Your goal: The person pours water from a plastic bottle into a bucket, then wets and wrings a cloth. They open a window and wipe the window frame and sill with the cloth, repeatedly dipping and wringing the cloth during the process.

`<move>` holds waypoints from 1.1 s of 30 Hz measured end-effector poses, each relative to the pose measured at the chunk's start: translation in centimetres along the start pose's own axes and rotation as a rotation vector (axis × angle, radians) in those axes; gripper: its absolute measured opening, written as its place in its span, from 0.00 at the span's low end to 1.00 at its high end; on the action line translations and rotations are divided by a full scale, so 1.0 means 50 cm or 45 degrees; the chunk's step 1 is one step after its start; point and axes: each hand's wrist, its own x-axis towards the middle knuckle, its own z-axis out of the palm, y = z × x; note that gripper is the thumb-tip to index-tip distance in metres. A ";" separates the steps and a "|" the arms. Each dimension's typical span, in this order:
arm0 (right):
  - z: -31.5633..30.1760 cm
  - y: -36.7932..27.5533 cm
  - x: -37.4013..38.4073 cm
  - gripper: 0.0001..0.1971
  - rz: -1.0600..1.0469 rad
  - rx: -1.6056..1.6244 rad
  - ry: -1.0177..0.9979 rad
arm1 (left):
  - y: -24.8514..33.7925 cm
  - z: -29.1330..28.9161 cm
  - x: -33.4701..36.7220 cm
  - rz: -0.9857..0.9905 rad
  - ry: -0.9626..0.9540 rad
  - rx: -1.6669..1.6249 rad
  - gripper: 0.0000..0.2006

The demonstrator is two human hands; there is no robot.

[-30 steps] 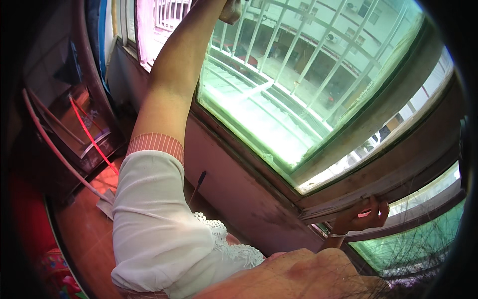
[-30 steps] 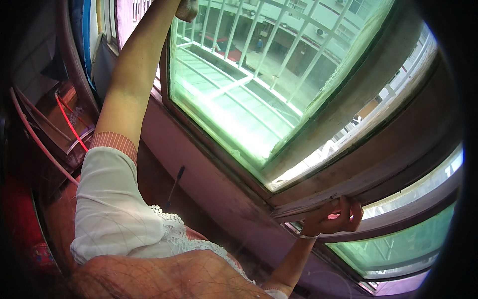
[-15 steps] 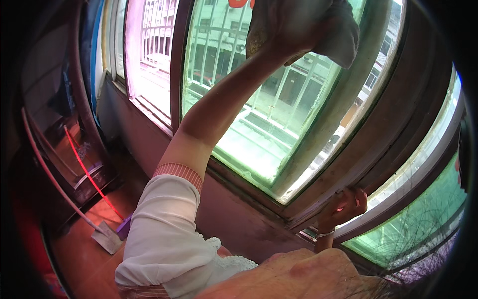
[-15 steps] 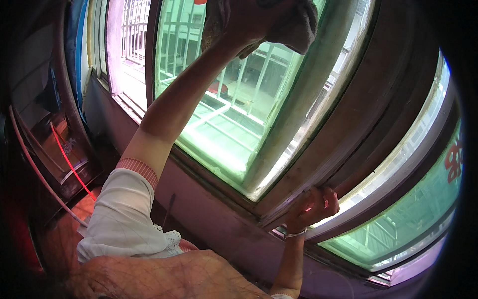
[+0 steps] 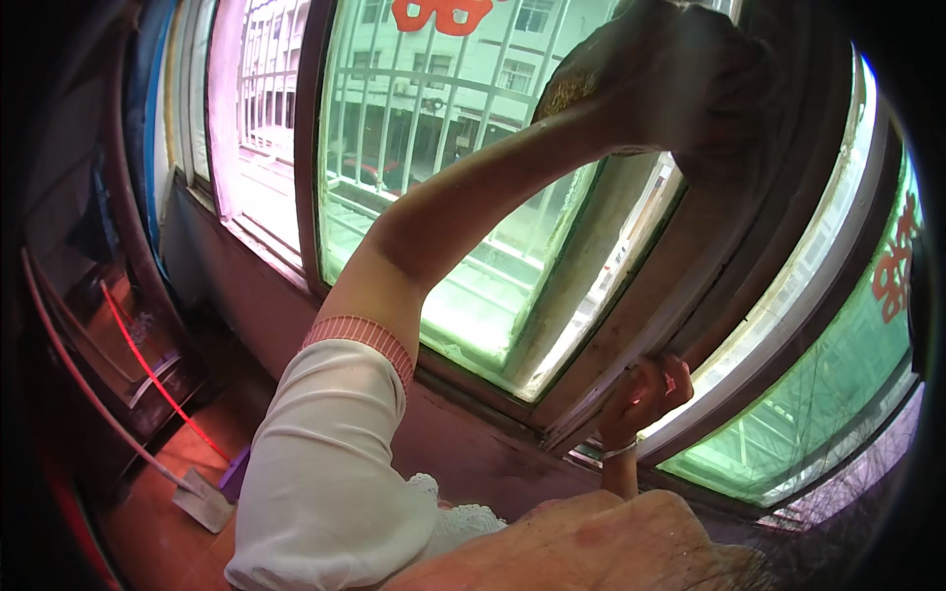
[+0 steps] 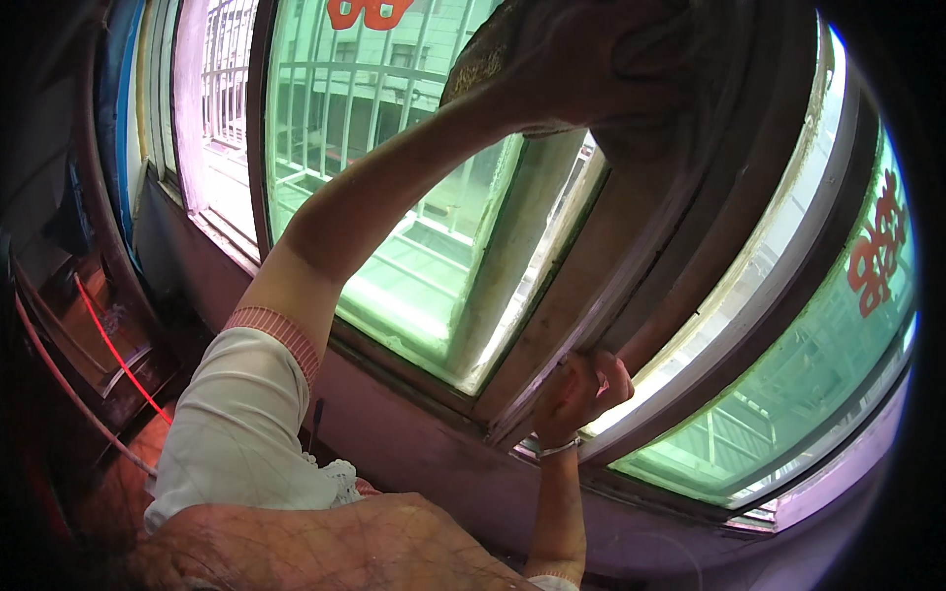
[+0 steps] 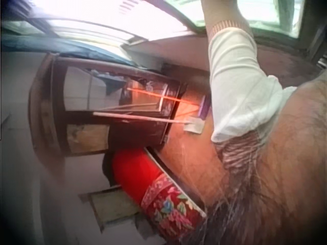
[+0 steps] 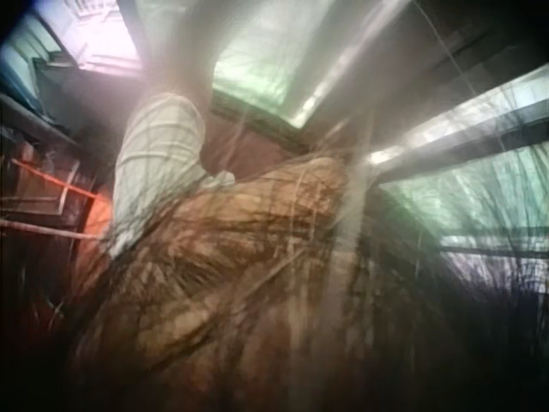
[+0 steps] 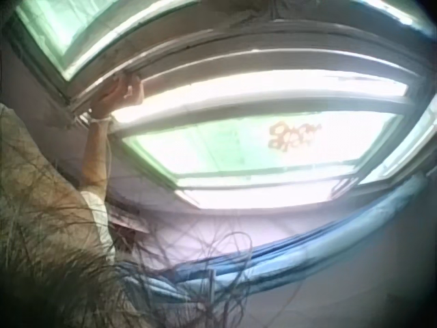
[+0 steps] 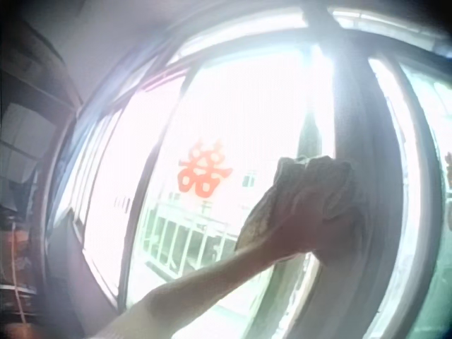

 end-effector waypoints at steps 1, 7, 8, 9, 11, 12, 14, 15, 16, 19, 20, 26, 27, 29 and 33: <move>-0.002 0.004 -0.001 0.09 -0.002 -0.002 0.004 | 0.026 0.009 -0.055 0.019 0.030 0.094 0.27; -0.004 0.000 0.014 0.09 -0.048 0.098 0.056 | 0.191 -0.036 -0.354 0.116 -0.353 0.342 0.16; 0.001 -0.002 0.014 0.10 -0.051 0.128 0.069 | 0.189 -0.056 -0.363 0.136 -0.385 0.373 0.16; 0.006 -0.002 0.012 0.08 -0.051 0.103 0.067 | 0.188 -0.075 -0.368 0.157 -0.417 0.405 0.16; 0.001 0.012 0.010 0.06 -0.071 0.013 0.056 | 0.178 -0.096 -0.338 0.161 -0.434 0.521 0.16; 0.002 0.013 0.010 0.06 -0.057 0.033 0.066 | 0.162 -0.105 -0.295 0.211 -0.390 0.596 0.18; 0.011 0.004 0.004 0.06 -0.011 0.100 0.081 | 0.084 -0.126 -0.218 0.087 -0.103 0.520 0.22; 0.009 0.002 0.006 0.07 -0.021 0.098 0.078 | 0.035 -0.129 -0.170 0.035 0.033 0.506 0.21; 0.003 0.004 0.010 0.07 -0.032 0.076 0.068 | 0.000 -0.129 -0.119 -0.289 0.007 0.278 0.20; 0.008 0.002 0.005 0.08 -0.026 0.120 0.100 | 0.104 -0.144 0.103 -0.635 0.015 -0.310 0.07; 0.009 0.002 0.004 0.08 -0.030 0.131 0.117 | 0.092 -0.136 0.119 -0.708 0.191 -0.412 0.05; 0.008 0.012 -0.004 0.06 -0.032 0.028 0.103 | -0.055 -0.167 0.138 -0.694 0.358 -0.430 0.06; 0.008 0.019 -0.009 0.06 -0.029 0.017 0.110 | -0.071 -0.183 0.132 -0.680 0.369 -0.339 0.06; 0.003 0.018 -0.009 0.07 -0.052 -0.010 0.087 | -0.103 -0.227 0.112 -0.654 0.403 -0.127 0.07; 0.009 0.010 -0.012 0.06 -0.028 0.027 0.067 | -0.154 -0.359 0.032 -0.630 0.492 0.351 0.09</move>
